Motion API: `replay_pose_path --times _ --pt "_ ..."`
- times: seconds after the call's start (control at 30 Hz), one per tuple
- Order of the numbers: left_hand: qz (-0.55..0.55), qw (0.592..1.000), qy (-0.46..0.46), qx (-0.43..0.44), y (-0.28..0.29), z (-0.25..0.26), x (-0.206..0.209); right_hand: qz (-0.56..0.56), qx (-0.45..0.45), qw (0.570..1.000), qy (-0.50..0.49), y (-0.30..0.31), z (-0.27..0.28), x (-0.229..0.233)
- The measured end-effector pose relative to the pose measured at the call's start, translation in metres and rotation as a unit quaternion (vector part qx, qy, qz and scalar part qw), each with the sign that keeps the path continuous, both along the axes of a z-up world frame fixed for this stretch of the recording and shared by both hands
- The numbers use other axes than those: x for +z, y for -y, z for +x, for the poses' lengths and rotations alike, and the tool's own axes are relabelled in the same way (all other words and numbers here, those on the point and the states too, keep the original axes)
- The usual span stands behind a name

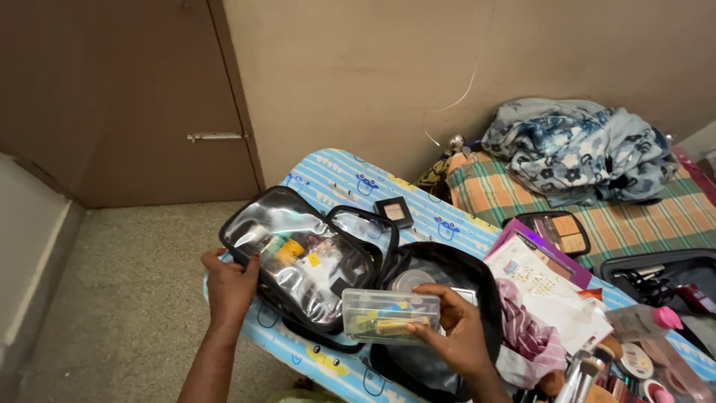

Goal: The person organizes various makeup items and personal care products by placing them into clear and black pouches, then packs the pouches and additional loose items into a suitcase.

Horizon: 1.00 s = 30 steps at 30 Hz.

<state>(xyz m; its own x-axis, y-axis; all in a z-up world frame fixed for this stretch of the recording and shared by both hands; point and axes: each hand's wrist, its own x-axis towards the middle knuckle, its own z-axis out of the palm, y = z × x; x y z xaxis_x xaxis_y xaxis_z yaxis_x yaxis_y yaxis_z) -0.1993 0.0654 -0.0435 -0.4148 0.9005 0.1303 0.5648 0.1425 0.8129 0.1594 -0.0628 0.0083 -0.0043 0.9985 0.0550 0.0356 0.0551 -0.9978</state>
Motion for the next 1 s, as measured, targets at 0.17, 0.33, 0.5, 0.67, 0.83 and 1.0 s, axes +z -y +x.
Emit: replay_pose_path --times 0.17,0.33,0.5,0.67,0.83,1.0 --pt "-0.064 0.951 0.301 -0.019 -0.012 -0.001 -0.005 0.035 -0.005 0.998 0.054 -0.007 -0.025 0.009" --pt "-0.102 0.861 0.488 -0.105 -0.030 0.001 0.032 0.093 -0.021 0.993 0.074 -0.007 -0.047 0.036" --pt "-0.162 0.839 0.486 -0.184 -0.063 0.004 0.061 0.154 -0.018 0.981 0.119 -0.004 -0.061 0.071" --pt "-0.147 0.785 0.543 -0.259 -0.093 0.007 0.058 0.300 0.135 0.922 0.204 -0.016 -0.049 0.102" --pt "-0.167 0.705 0.613 -0.315 -0.122 0.018 0.063 0.278 0.155 0.916 0.244 -0.024 -0.077 0.099" --pt "-0.173 0.685 0.622 -0.338 -0.129 0.021 0.081 0.240 0.051 0.925 0.289 -0.067 -0.140 0.052"
